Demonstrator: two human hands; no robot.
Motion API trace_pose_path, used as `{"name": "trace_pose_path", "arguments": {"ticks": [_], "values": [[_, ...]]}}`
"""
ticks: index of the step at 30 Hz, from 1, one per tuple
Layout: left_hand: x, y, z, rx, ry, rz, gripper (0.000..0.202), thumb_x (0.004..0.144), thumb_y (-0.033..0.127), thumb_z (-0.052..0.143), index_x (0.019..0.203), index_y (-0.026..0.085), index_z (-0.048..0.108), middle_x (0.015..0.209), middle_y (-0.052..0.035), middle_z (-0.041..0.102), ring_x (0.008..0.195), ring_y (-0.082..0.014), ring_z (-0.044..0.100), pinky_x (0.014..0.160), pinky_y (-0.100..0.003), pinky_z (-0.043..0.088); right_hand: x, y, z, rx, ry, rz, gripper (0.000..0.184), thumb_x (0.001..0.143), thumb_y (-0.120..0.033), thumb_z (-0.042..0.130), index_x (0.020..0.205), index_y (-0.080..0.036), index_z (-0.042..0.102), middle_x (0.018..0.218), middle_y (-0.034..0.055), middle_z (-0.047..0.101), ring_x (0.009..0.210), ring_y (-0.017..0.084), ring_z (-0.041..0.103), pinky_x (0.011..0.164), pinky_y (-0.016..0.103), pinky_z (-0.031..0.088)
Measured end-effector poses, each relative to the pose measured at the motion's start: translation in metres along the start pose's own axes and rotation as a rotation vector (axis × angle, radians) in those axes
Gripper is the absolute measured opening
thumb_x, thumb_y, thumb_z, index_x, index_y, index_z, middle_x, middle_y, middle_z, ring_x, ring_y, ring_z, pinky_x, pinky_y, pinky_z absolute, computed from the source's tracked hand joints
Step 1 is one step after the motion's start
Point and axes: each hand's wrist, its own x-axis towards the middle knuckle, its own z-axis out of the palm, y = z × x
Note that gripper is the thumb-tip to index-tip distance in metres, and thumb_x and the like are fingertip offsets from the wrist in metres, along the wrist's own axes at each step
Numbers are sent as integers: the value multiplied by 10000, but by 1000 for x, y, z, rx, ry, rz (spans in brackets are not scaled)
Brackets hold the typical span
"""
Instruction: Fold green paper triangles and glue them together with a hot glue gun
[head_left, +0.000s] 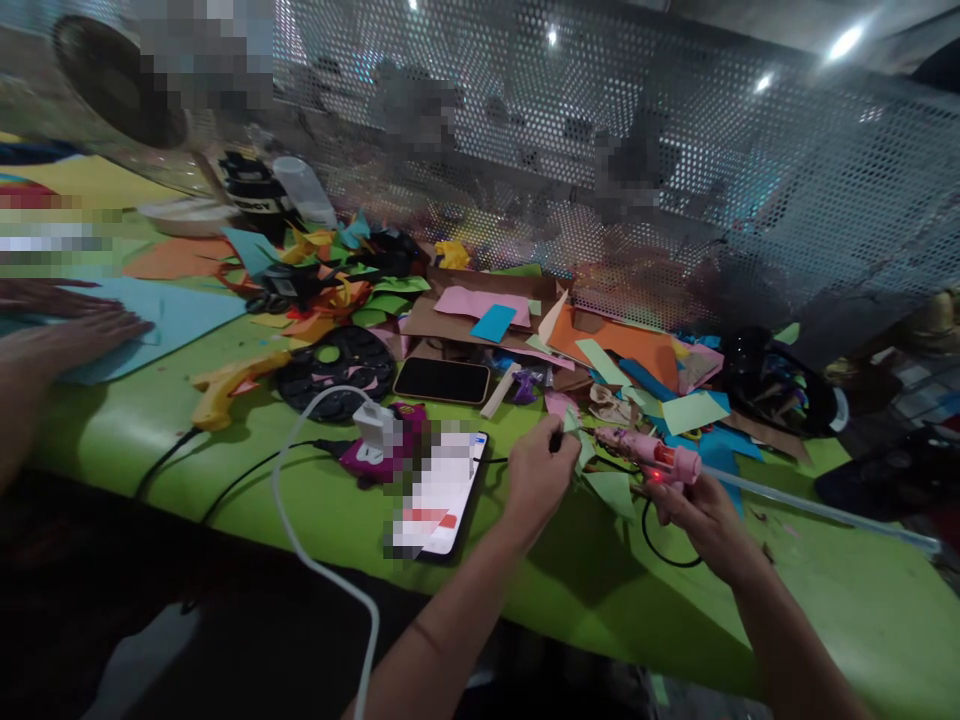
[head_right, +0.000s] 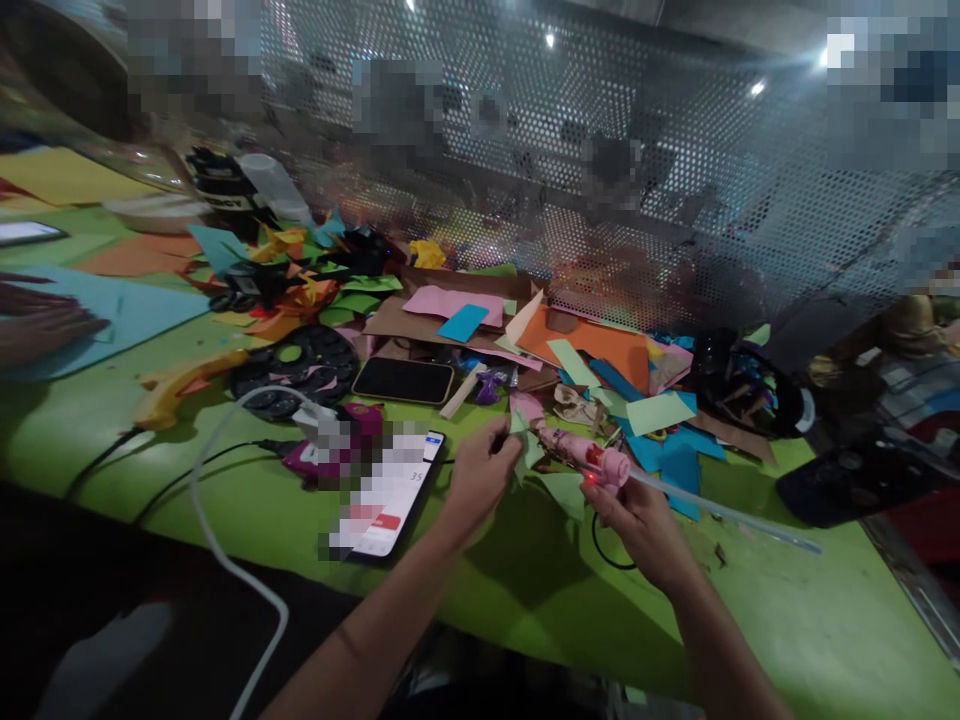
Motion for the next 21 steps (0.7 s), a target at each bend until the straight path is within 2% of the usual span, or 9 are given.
{"name": "trace_pose_path", "arguments": {"ticks": [9,21], "values": [[0,0,-1,-50,-7,7,214,778,240,455,617,207,318,596,53,316,600,-118,323,596,-281,211,-1,1,-2,-30,-23,-36,434,829,-610,635,719,-193,580,589,-11,495,549,131,423,493,263,368],[3,-7,2,-144,47,38,235,764,244,456,596,212,295,586,53,296,590,-118,303,594,-285,217,-3,-2,-2,-57,-25,-45,444,826,-619,623,668,-205,598,561,-1,494,578,160,461,551,290,427]]}}
